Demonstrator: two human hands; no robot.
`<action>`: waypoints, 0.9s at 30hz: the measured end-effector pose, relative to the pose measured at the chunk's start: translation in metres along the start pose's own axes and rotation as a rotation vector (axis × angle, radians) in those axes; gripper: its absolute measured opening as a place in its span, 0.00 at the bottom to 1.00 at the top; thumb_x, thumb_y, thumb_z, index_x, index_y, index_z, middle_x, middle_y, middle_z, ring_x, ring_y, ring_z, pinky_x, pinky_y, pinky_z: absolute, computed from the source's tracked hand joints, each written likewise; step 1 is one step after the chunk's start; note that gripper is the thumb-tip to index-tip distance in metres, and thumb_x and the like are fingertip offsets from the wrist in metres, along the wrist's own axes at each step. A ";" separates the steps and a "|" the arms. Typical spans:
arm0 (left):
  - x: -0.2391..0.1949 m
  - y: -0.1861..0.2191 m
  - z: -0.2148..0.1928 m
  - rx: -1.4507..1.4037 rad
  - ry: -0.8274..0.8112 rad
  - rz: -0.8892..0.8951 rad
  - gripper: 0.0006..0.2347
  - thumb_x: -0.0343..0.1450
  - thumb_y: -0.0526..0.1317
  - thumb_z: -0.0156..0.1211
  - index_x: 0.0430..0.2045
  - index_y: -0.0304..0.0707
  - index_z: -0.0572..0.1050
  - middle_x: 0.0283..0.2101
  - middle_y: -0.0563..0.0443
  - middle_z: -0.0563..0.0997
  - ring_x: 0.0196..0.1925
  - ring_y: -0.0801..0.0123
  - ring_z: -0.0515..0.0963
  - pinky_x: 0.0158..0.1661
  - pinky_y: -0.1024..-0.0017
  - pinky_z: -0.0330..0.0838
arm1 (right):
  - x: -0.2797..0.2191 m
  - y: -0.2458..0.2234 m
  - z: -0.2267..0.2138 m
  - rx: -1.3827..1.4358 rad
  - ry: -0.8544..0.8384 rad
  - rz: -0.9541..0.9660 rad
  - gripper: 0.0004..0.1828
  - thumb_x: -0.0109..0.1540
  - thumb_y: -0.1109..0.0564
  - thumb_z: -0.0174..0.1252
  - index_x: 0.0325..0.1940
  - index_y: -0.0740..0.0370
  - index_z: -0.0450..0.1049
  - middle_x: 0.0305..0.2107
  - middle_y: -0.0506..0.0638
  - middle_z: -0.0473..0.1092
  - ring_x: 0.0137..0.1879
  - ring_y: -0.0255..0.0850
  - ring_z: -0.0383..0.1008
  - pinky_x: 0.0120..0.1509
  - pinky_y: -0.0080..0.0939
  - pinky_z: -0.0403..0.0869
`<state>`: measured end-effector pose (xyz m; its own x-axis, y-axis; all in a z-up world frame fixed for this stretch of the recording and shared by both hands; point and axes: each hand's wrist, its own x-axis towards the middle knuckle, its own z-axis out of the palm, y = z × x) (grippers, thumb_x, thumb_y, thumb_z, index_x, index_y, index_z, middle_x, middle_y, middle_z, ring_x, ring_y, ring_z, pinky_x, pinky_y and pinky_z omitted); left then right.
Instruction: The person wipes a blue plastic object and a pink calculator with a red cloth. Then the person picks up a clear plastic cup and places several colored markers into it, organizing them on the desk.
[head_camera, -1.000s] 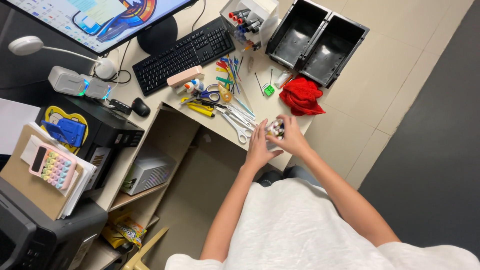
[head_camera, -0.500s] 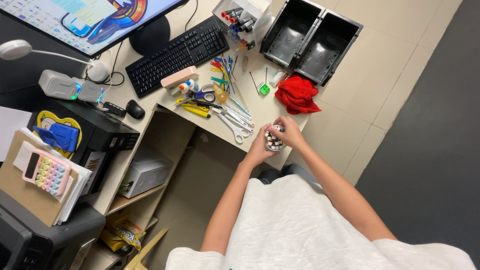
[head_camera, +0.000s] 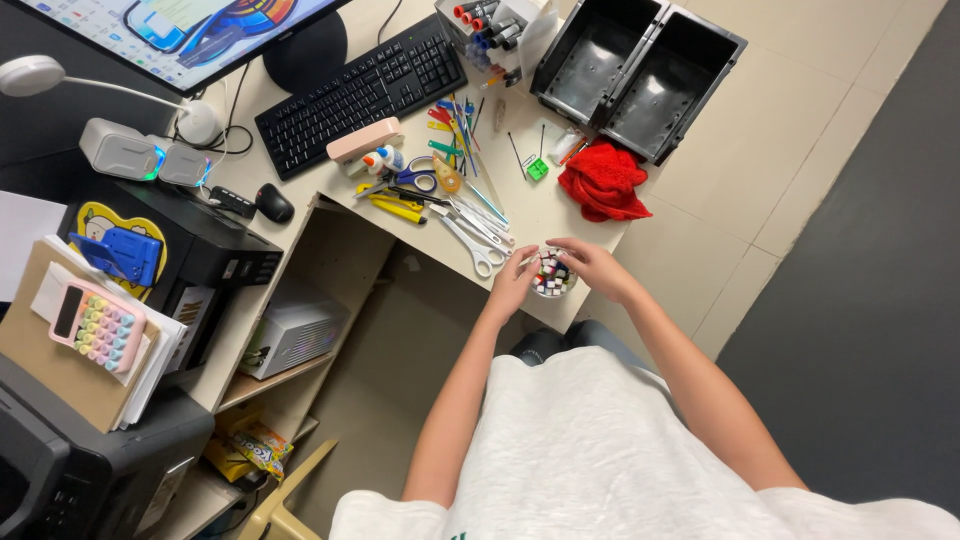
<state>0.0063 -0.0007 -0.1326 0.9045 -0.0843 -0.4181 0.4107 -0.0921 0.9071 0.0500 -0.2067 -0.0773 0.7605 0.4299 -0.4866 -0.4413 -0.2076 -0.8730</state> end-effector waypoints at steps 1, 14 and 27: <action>0.001 0.000 0.001 0.001 -0.002 -0.001 0.18 0.76 0.43 0.56 0.60 0.38 0.71 0.61 0.43 0.77 0.61 0.60 0.78 0.55 0.70 0.73 | 0.003 0.003 0.001 0.002 0.001 0.001 0.23 0.68 0.54 0.52 0.68 0.53 0.70 0.57 0.49 0.73 0.63 0.36 0.72 0.65 0.41 0.71; 0.011 0.000 0.011 0.035 0.073 0.033 0.16 0.70 0.29 0.50 0.54 0.35 0.71 0.55 0.43 0.79 0.55 0.62 0.79 0.54 0.69 0.72 | 0.013 0.012 0.008 -0.225 0.239 -0.159 0.14 0.66 0.55 0.59 0.54 0.61 0.77 0.46 0.49 0.78 0.57 0.36 0.77 0.60 0.38 0.74; 0.013 0.005 0.040 0.440 0.298 0.170 0.27 0.61 0.34 0.70 0.55 0.37 0.68 0.57 0.37 0.74 0.60 0.48 0.74 0.58 0.60 0.70 | 0.000 0.024 -0.021 0.167 0.025 -0.011 0.21 0.65 0.55 0.56 0.63 0.57 0.72 0.58 0.46 0.72 0.64 0.36 0.70 0.62 0.41 0.70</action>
<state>0.0151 -0.0419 -0.1355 0.9734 0.1439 -0.1780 0.2272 -0.5129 0.8279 0.0490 -0.2300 -0.0989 0.7763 0.4087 -0.4799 -0.5045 -0.0536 -0.8617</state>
